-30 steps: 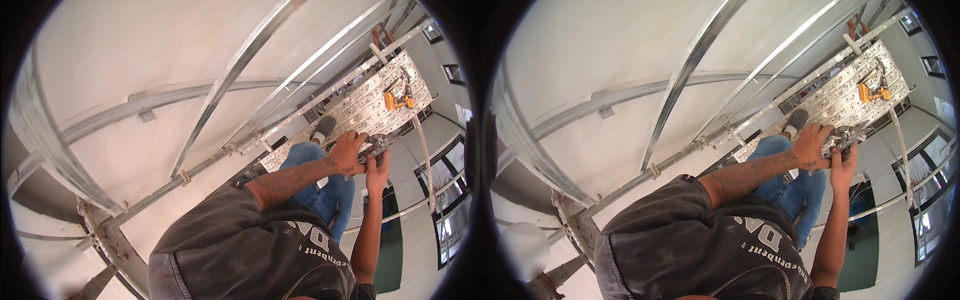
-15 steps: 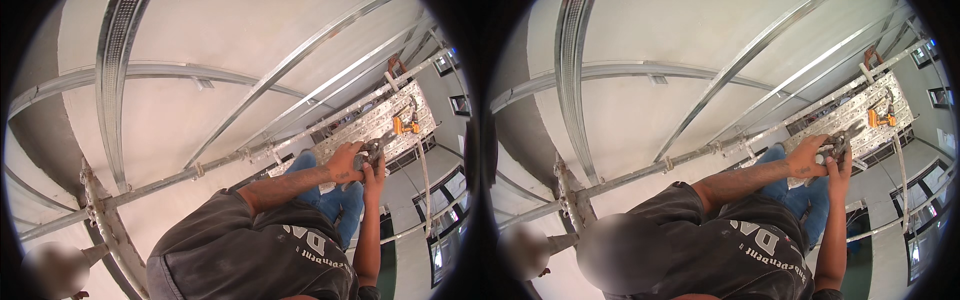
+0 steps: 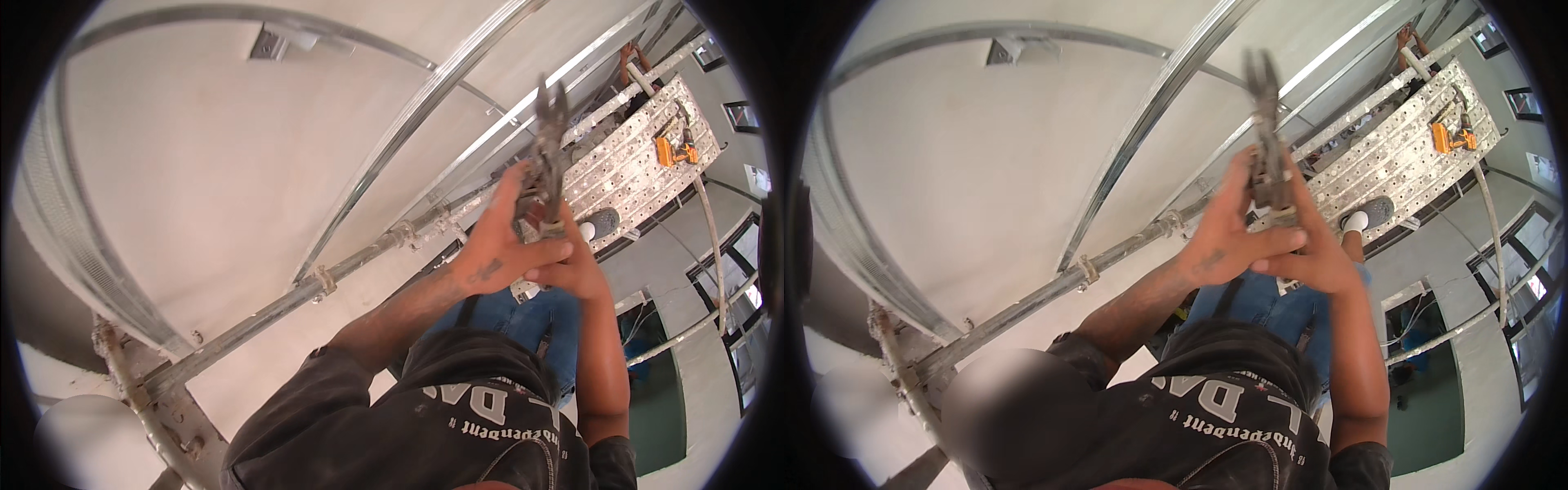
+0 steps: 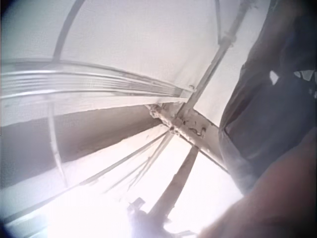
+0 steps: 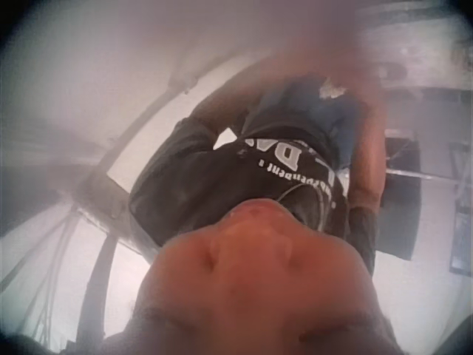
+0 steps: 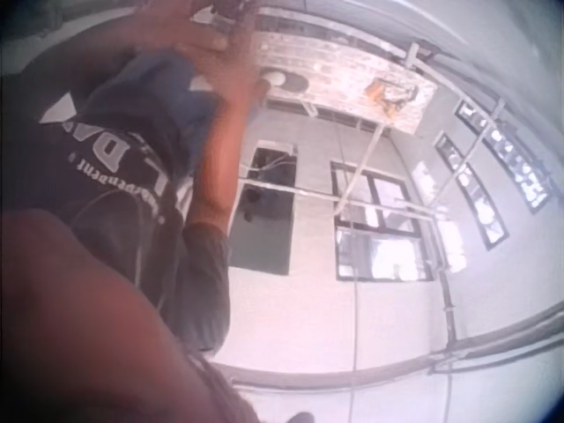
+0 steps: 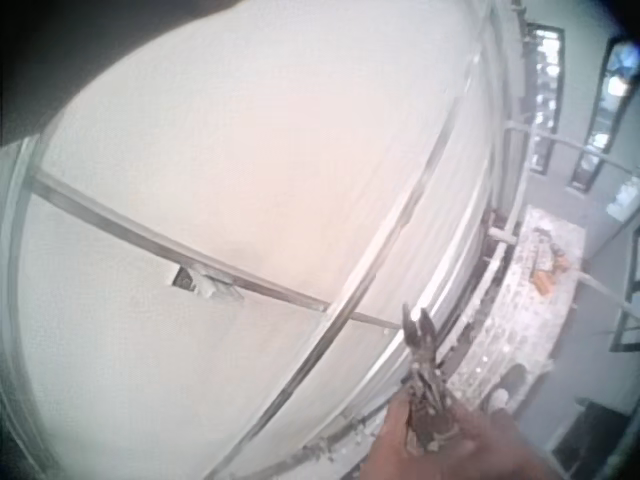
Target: The person secures metal conduit to a ceiling structure using pliers and a cordless drill. They repeatedly clamp conduit sections to brackets and then drive screws into the perforated metal framework to fasten the assembly.
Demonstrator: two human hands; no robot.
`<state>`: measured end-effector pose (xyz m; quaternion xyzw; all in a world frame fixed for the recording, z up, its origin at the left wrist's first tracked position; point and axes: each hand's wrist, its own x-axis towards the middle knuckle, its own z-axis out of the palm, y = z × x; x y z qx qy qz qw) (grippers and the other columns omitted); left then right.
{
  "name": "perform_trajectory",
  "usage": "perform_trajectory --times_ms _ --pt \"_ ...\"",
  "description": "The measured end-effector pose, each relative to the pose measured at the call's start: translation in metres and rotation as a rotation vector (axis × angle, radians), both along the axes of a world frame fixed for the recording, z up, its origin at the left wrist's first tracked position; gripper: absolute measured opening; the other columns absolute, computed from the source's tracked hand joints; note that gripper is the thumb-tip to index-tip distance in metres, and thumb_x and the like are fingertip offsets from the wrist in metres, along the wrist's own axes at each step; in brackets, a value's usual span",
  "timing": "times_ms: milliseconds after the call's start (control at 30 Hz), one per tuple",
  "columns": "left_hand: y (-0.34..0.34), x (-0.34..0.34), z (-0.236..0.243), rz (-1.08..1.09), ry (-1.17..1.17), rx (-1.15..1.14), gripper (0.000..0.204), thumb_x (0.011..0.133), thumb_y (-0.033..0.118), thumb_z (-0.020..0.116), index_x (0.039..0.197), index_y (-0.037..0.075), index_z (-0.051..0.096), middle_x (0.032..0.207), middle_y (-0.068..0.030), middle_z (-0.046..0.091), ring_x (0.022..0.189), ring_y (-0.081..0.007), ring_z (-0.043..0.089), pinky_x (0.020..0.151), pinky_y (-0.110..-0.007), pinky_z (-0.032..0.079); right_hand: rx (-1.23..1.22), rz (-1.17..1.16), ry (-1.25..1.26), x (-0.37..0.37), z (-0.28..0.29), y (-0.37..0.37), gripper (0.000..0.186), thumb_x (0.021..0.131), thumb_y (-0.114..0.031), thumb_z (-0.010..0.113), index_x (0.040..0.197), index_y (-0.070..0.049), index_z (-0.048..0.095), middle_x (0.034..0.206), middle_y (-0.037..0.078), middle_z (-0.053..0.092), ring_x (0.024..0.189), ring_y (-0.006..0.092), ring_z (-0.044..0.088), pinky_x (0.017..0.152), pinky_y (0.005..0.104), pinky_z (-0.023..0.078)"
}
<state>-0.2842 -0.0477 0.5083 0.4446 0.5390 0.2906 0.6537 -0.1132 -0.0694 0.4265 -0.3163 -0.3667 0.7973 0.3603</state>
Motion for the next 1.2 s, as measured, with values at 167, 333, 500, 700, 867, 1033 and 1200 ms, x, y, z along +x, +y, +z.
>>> perform_trajectory --times_ms 167,333,500,700,867,1033,1200 --pt "-0.026 -0.069 0.002 0.040 0.289 0.286 0.103 0.078 0.014 0.089 0.158 -0.002 0.026 0.144 -0.0146 0.046 0.133 -0.0266 0.046 0.115 -0.041 0.036 0.285 0.085 -0.038 -0.071 0.020 0.012 0.105 0.075 -0.003 0.086 0.163 -0.003 0.028 0.163 0.016 0.038 0.149 0.0262 0.038 0.119 0.0406 0.035" --pt "-0.041 -0.127 0.019 0.002 0.780 0.510 0.092 0.081 0.030 0.089 0.151 -0.006 0.041 0.146 -0.0258 0.044 0.139 -0.0364 0.043 0.115 -0.045 0.036 0.118 0.153 0.145 -0.126 0.033 0.009 0.100 0.080 0.000 0.078 0.164 -0.005 0.024 0.155 0.013 0.046 0.141 0.0229 0.046 0.114 0.0380 0.040" --pt "-0.064 -0.145 0.010 0.213 0.427 0.293 0.093 0.078 0.029 0.090 0.150 -0.005 0.042 0.150 -0.0275 0.041 0.141 -0.0362 0.042 0.115 -0.047 0.038 -0.016 0.239 0.062 -0.158 0.029 -0.016 0.098 0.081 0.002 0.074 0.165 -0.006 0.024 0.145 0.010 0.052 0.129 0.0166 0.051 0.106 0.0326 0.044" --pt "-0.076 -0.154 -0.003 0.040 0.315 0.326 0.106 0.077 0.047 0.088 0.157 -0.002 0.038 0.158 -0.0237 0.040 0.145 -0.0353 0.044 0.118 -0.047 0.038 -0.143 0.187 -0.182 -0.146 0.034 -0.031 0.089 0.082 0.004 0.073 0.160 -0.005 0.032 0.133 0.009 0.059 0.115 0.0140 0.058 0.092 0.0302 0.051" --pt "-0.076 -0.159 0.001 0.061 0.297 0.564 0.090 0.080 0.034 0.082 0.154 -0.002 0.045 0.155 -0.0243 0.045 0.145 -0.0389 0.044 0.118 -0.049 0.037 0.041 0.132 -0.213 -0.136 0.041 -0.023 0.073 0.081 0.009 0.073 0.149 0.003 0.045 0.136 0.014 0.059 0.122 0.0190 0.057 0.102 0.0369 0.047" --pt "-0.071 -0.155 -0.007 0.160 0.415 0.914 0.071 0.088 0.031 0.071 0.147 -0.004 0.052 0.154 -0.0292 0.047 0.145 -0.0450 0.043 0.117 -0.054 0.038 0.178 0.021 -0.132 -0.153 0.062 -0.003 0.073 0.076 0.007 0.067 0.146 0.001 0.048 0.130 0.010 0.061 0.117 0.0171 0.058 0.098 0.0344 0.050" --pt "-0.070 -0.164 0.001 0.217 0.332 1.018 0.059 0.089 0.030 0.070 0.136 -0.005 0.063 0.153 -0.0351 0.043 0.143 -0.0470 0.044 0.116 -0.056 0.038 0.392 0.023 -0.171 -0.168 0.073 0.000 0.075 0.069 0.007 0.063 0.142 0.000 0.051 0.133 0.009 0.057 0.122 0.0194 0.054 0.103 0.0355 0.047"
